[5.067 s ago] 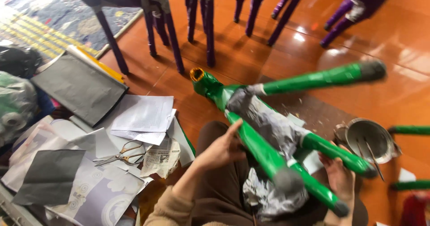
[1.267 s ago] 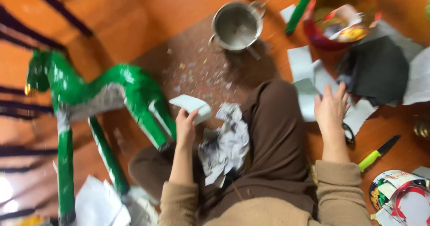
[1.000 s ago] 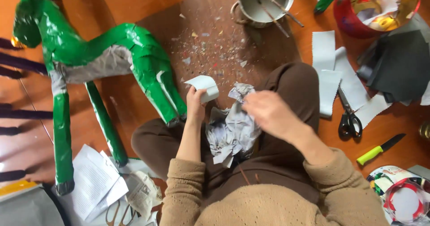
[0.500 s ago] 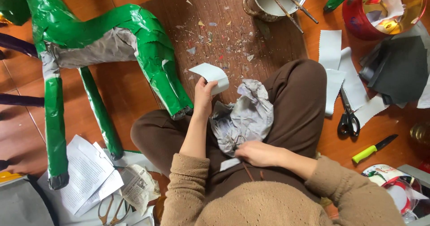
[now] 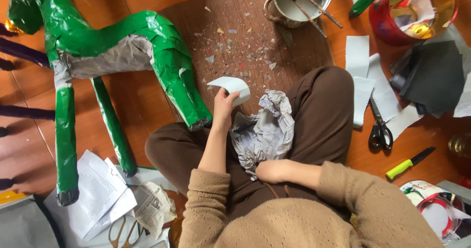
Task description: Applying green adhesive strips to a paper-mache horse figure
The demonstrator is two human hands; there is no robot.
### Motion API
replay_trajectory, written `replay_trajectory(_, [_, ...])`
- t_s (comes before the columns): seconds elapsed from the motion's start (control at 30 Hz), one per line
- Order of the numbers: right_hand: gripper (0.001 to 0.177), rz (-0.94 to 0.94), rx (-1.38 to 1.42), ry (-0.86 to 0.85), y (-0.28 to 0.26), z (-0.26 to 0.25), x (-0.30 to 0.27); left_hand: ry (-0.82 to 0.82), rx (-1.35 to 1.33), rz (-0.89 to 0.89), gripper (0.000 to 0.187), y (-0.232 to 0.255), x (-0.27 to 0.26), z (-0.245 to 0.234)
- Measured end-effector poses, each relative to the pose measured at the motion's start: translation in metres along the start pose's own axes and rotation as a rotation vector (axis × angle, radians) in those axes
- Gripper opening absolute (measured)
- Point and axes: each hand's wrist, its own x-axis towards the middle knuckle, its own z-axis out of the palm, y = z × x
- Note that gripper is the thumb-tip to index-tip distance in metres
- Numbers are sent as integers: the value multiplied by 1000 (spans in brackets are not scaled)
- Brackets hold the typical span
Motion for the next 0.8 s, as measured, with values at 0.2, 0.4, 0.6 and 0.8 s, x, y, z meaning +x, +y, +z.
replay_trajectory(0.2, [15, 350, 34, -5, -33, -165, -18, 10, 70, -21, 35, 1, 3, -6])
replay_trajectory(0.4, [20, 545, -160, 172, 10, -97, -62, 15, 88, -14, 33, -5, 6, -5])
replay_trajectory(0.6, [26, 506, -273, 134, -9, -54, -58, 10, 78, -17, 32, -1, 4, -4])
replay_trajectory(0.8, [35, 448, -432, 92, -16, -46, -54, 28, 147, -37, 27, -4, 5, -3])
